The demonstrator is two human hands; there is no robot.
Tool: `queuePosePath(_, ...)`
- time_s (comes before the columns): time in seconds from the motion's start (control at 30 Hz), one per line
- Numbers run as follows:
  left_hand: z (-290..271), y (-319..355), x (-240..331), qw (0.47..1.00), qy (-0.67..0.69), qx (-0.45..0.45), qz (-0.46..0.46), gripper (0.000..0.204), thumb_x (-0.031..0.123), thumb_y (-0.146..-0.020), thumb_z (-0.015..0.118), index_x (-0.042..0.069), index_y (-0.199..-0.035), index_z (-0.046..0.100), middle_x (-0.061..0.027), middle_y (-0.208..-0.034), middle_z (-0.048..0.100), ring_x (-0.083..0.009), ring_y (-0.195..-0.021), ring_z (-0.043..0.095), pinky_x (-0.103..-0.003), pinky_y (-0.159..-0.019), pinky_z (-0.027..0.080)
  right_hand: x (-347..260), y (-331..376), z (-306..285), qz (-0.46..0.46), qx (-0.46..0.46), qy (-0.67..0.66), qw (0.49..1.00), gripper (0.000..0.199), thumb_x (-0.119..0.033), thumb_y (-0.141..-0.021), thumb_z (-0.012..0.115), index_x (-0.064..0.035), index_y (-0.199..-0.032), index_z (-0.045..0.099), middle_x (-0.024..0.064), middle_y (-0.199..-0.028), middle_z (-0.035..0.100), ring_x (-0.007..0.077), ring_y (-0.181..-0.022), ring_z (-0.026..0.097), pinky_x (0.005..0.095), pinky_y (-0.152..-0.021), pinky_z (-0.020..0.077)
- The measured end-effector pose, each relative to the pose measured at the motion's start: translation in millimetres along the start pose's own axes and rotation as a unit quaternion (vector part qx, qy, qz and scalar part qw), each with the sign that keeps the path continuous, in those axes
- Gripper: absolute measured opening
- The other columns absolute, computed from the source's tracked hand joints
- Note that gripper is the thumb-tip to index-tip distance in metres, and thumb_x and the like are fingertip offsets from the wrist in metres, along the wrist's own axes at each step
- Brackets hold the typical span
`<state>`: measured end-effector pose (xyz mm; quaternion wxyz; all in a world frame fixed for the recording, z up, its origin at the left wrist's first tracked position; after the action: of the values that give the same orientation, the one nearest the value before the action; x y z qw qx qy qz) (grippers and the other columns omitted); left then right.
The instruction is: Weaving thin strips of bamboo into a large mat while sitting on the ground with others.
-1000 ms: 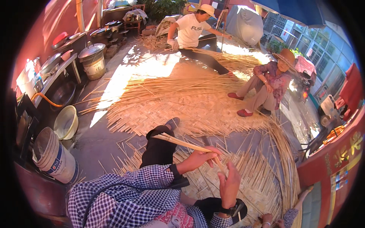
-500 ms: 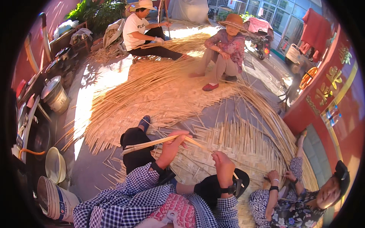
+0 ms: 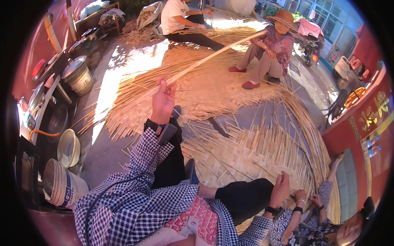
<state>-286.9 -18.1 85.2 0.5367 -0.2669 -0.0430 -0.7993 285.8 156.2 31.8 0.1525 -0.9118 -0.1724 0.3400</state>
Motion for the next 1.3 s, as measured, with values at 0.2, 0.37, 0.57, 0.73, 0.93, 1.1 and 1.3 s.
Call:
queuePosePath(0.2,-50.0,35.1,-44.5,0.978,0.068,0.169,-0.104,0.024,0.024,-0.104,0.053,0.017,-0.127,0.054,-0.0051,-0.118,0.062,-0.0186,-0.102,0.064,-0.029,-0.075,0.056,26.8,77.3,51.2,-0.116,-0.023,0.140,0.983,0.019,-0.006,-0.087,0.060,-0.0050,-0.104,0.067,0.0146,-0.097,0.066,0.0346,-0.096,0.060,0.0425,-0.089,0.0460)
queuePosePath(0.37,-47.8,41.3,-46.1,0.983,0.059,0.132,-0.110,0.027,0.025,-0.104,0.054,0.017,-0.129,0.054,-0.0017,-0.115,0.062,-0.0171,-0.101,0.064,-0.029,-0.073,0.055,35.1,72.4,47.8,-0.051,0.002,0.085,0.995,0.015,-0.006,-0.088,0.059,-0.0048,-0.098,0.069,0.0129,-0.098,0.067,0.0341,-0.094,0.060,0.0424,-0.088,0.0459)
queuePosePath(0.57,-51.0,40.5,-39.3,0.983,0.075,0.125,-0.109,0.026,0.023,-0.102,0.058,0.017,-0.128,0.055,-0.0019,-0.116,0.062,-0.0182,-0.102,0.065,-0.028,-0.073,0.055,30.7,73.9,49.3,-0.079,-0.002,0.102,0.992,0.016,-0.008,-0.089,0.058,-0.0060,-0.101,0.069,0.0115,-0.100,0.068,0.0324,-0.096,0.060,0.0418,-0.088,0.0460)
queuePosePath(0.73,-46.5,37.3,-35.4,0.985,0.076,0.121,-0.097,0.022,0.023,-0.102,0.058,0.019,-0.124,0.056,-0.0019,-0.116,0.063,-0.0174,-0.103,0.065,-0.026,-0.075,0.054,25.1,73.3,49.1,-0.070,-0.005,0.100,0.993,0.016,-0.010,-0.091,0.058,-0.0068,-0.101,0.069,0.0105,-0.102,0.068,0.0319,-0.096,0.060,0.0411,-0.089,0.0457)
queuePosePath(0.93,-41.3,40.8,-27.0,0.989,0.091,0.088,-0.082,0.022,0.025,-0.102,0.056,0.019,-0.124,0.056,0.0011,-0.119,0.060,-0.0162,-0.105,0.063,-0.025,-0.077,0.054,17.3,70.8,48.1,-0.081,0.004,0.098,0.992,0.014,-0.008,-0.089,0.059,-0.0064,-0.099,0.069,0.0118,-0.096,0.067,0.0327,-0.095,0.060,0.0435,-0.086,0.0465)
queuePosePath(1.1,-35.9,42.5,-31.3,0.990,0.064,0.095,-0.081,0.029,0.025,-0.103,0.056,0.018,-0.131,0.054,-0.0016,-0.119,0.062,-0.0158,-0.102,0.064,-0.025,-0.074,0.054,31.0,75.0,50.2,-0.062,0.002,0.109,0.992,0.014,-0.008,-0.088,0.060,-0.0064,-0.099,0.069,0.0117,-0.097,0.067,0.0329,-0.095,0.060,0.0437,-0.085,0.0465)
queuePosePath(1.3,-36.7,43.3,-21.7,0.993,0.034,0.101,-0.059,0.032,0.024,-0.103,0.056,0.016,-0.134,0.053,-0.0037,-0.120,0.064,-0.0143,-0.100,0.065,-0.026,-0.073,0.055,29.7,72.0,54.0,-0.068,-0.005,0.104,0.992,0.015,-0.008,-0.089,0.060,-0.0059,-0.101,0.069,0.0125,-0.098,0.067,0.0329,-0.094,0.059,0.0426,-0.086,0.0460)
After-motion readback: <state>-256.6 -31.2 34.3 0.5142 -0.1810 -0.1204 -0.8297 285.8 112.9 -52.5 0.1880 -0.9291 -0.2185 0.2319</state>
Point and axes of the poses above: each hand's wrist, its own y-axis away from the middle knuckle, its own z-axis out of the palm, x = y × z, the point moved 7 cm from there along -y, towards the middle knuckle
